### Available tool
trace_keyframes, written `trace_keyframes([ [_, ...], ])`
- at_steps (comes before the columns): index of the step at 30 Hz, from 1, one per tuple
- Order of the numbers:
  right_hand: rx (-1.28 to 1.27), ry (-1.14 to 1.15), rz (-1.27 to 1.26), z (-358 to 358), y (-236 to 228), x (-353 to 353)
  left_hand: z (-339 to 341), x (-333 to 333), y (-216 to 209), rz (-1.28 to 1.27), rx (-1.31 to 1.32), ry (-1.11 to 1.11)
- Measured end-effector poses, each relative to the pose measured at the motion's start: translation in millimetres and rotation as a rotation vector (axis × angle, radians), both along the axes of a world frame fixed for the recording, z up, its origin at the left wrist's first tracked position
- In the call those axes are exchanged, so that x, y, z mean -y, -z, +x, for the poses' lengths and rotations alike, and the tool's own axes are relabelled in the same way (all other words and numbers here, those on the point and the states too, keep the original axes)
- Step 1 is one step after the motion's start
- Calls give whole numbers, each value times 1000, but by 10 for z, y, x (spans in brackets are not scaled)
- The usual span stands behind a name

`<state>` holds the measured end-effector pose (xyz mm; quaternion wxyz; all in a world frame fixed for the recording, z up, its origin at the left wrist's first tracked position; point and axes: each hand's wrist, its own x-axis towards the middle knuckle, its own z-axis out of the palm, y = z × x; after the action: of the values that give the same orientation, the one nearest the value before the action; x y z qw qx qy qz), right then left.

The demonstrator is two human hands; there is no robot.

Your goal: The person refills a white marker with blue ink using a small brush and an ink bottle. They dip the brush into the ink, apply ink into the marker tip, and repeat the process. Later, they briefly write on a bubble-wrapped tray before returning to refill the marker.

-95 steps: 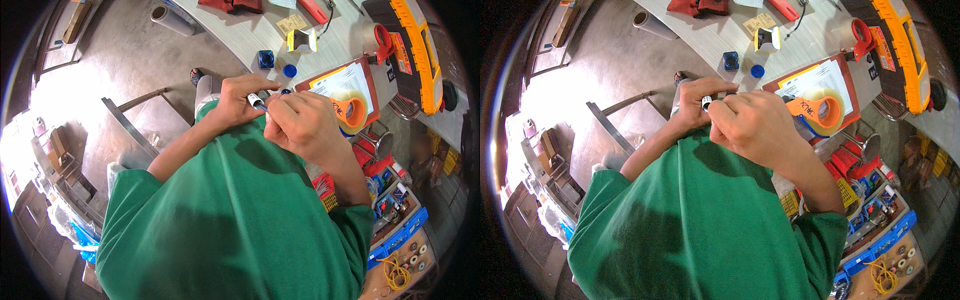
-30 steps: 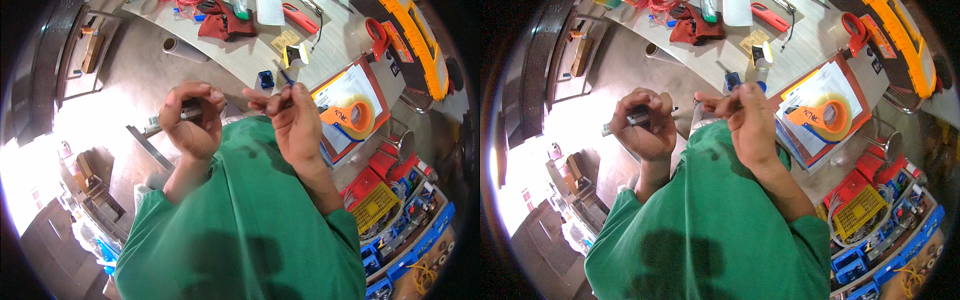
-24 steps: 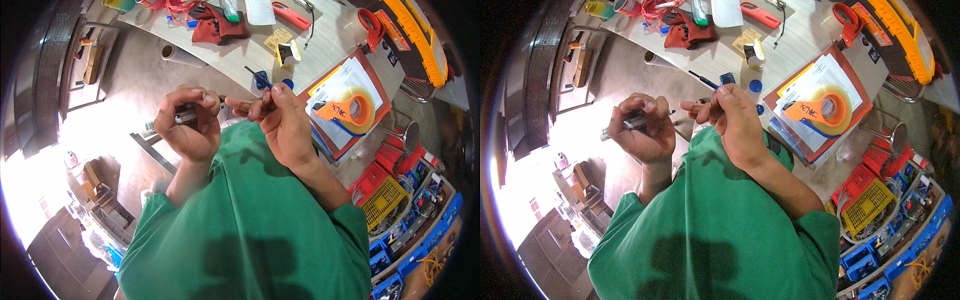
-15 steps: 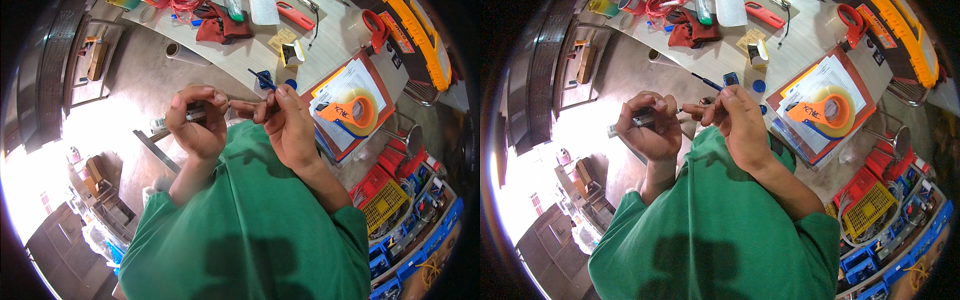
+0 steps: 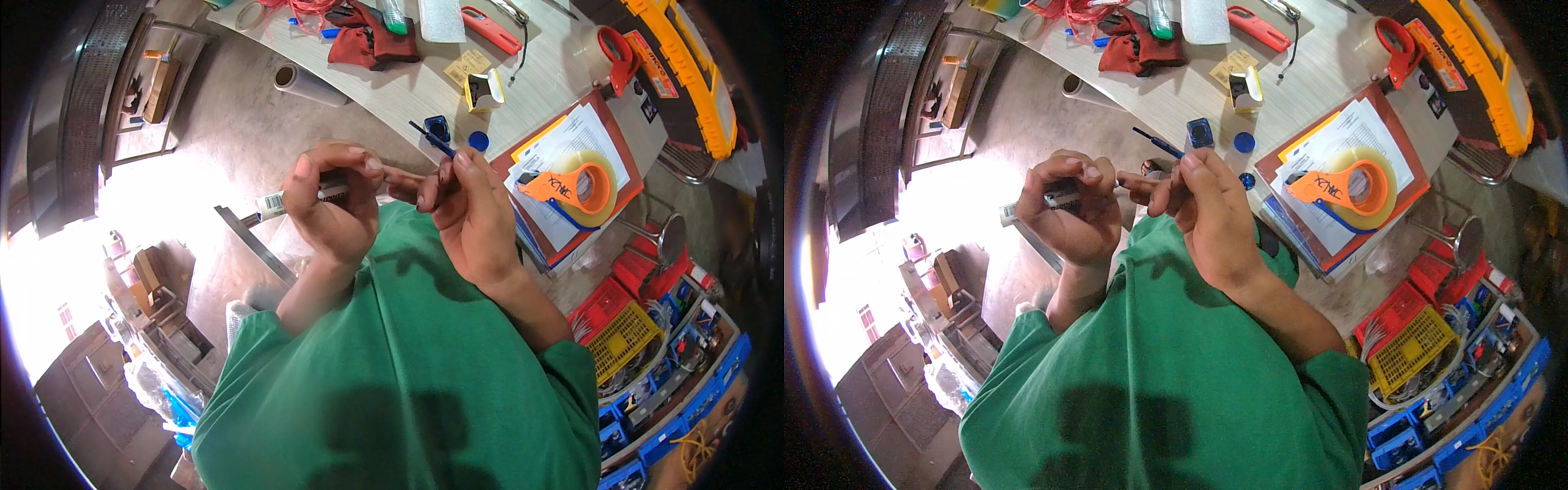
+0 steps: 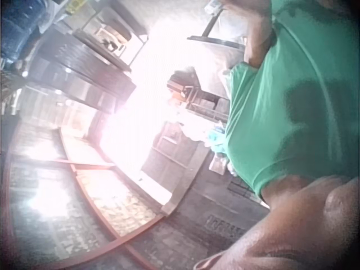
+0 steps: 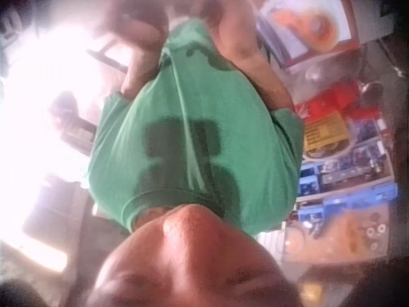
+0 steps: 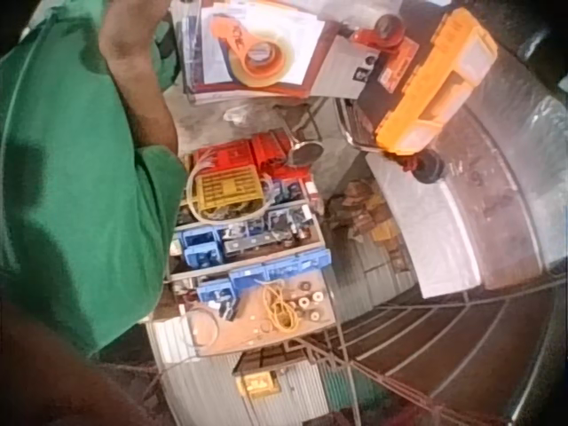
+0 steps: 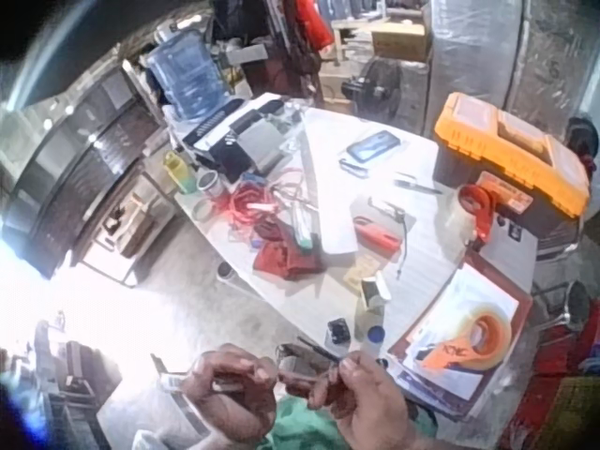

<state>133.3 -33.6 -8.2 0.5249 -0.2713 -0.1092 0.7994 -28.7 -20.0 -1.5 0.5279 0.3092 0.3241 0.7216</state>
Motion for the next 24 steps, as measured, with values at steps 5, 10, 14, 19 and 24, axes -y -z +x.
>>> trace_keyframes([
  [5,-47,17,53,-23,-48,38,-46,18,-17,-29,36,-14],
  [10,-35,32,69,-28,-3,20,-51,20,-27,-19,61,-11],
  [14,-58,61,43,-88,34,18,8,46,4,-76,-49,-84],
  [19,-86,8,9,-53,-34,23,-38,31,35,-52,6,10],
  [24,-24,39,-33,-29,-88,67,-44,16,26,-71,-49,-38],
])
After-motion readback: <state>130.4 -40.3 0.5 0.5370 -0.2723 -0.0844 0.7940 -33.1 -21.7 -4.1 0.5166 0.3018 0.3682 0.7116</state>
